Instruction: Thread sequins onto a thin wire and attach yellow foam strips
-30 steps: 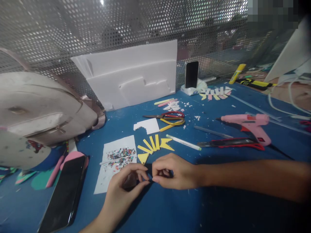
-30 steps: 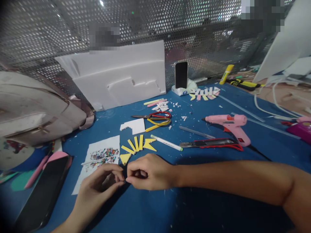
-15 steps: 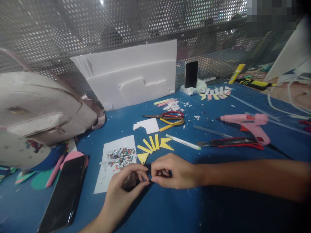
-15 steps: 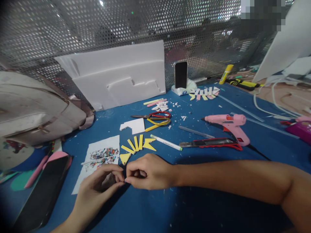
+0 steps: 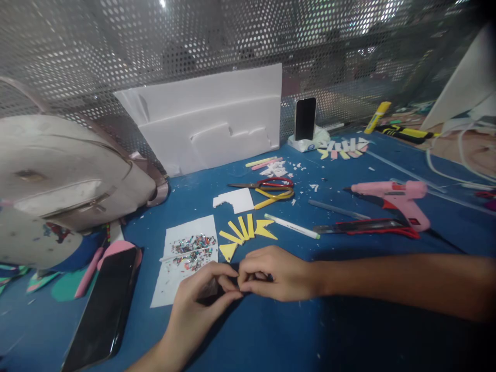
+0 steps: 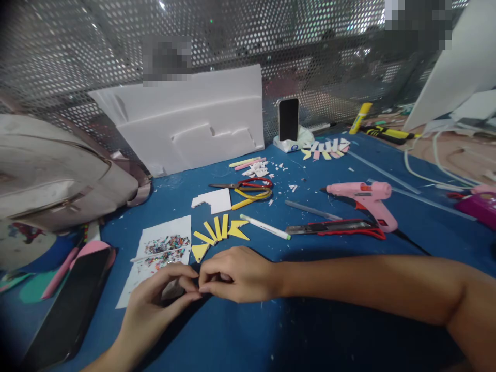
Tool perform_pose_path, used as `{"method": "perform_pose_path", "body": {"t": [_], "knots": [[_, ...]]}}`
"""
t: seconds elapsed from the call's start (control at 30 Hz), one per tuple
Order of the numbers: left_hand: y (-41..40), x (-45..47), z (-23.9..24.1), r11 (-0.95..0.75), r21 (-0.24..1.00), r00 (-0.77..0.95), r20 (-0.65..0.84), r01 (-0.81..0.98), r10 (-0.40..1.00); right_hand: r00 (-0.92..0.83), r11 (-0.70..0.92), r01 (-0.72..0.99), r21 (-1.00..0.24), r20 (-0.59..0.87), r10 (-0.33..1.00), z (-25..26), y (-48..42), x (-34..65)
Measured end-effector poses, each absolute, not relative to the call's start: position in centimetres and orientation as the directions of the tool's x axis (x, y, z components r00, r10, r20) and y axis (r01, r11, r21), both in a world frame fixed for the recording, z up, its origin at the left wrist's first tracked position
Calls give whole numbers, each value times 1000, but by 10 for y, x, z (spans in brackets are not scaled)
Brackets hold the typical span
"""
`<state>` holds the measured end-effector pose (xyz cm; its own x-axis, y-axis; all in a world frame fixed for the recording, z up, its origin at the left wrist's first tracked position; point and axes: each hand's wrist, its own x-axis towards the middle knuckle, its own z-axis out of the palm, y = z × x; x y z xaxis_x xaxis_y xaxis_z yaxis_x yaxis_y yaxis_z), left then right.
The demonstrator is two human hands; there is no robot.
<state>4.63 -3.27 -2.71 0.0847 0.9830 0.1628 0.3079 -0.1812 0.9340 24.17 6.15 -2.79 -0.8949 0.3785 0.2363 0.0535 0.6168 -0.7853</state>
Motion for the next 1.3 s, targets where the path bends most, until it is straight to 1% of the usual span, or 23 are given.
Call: {"method": "perform_pose_path", "body": {"t": [0.2,0.43,0.67,0.83,1.03,1.2,1.3], "knots": [[-33,47,-26,-205,927,71,192,315,979,-885,598,40,-800,249,392,-29,60,241],[-32,48,-25,-239,900,87,222,366,971,-880,576,21,-817,258,399,-28,60,241],[-33,48,-25,-232,883,61,227,407,972,-869,545,-5,-838,273,413,-26,61,242],[-30,48,-23,-220,889,92,200,402,975,-868,570,9,-822,277,413,-27,61,242],[-28,51,-22,-255,830,98,238,495,966,-872,546,103,-832,188,452,-25,60,243],[-30,50,-24,-306,753,118,295,583,948,-866,585,69,-808,243,438,-26,60,242],[-26,41,-21,-341,710,136,330,616,934,-822,475,23,-880,254,510,-28,61,242]]}}
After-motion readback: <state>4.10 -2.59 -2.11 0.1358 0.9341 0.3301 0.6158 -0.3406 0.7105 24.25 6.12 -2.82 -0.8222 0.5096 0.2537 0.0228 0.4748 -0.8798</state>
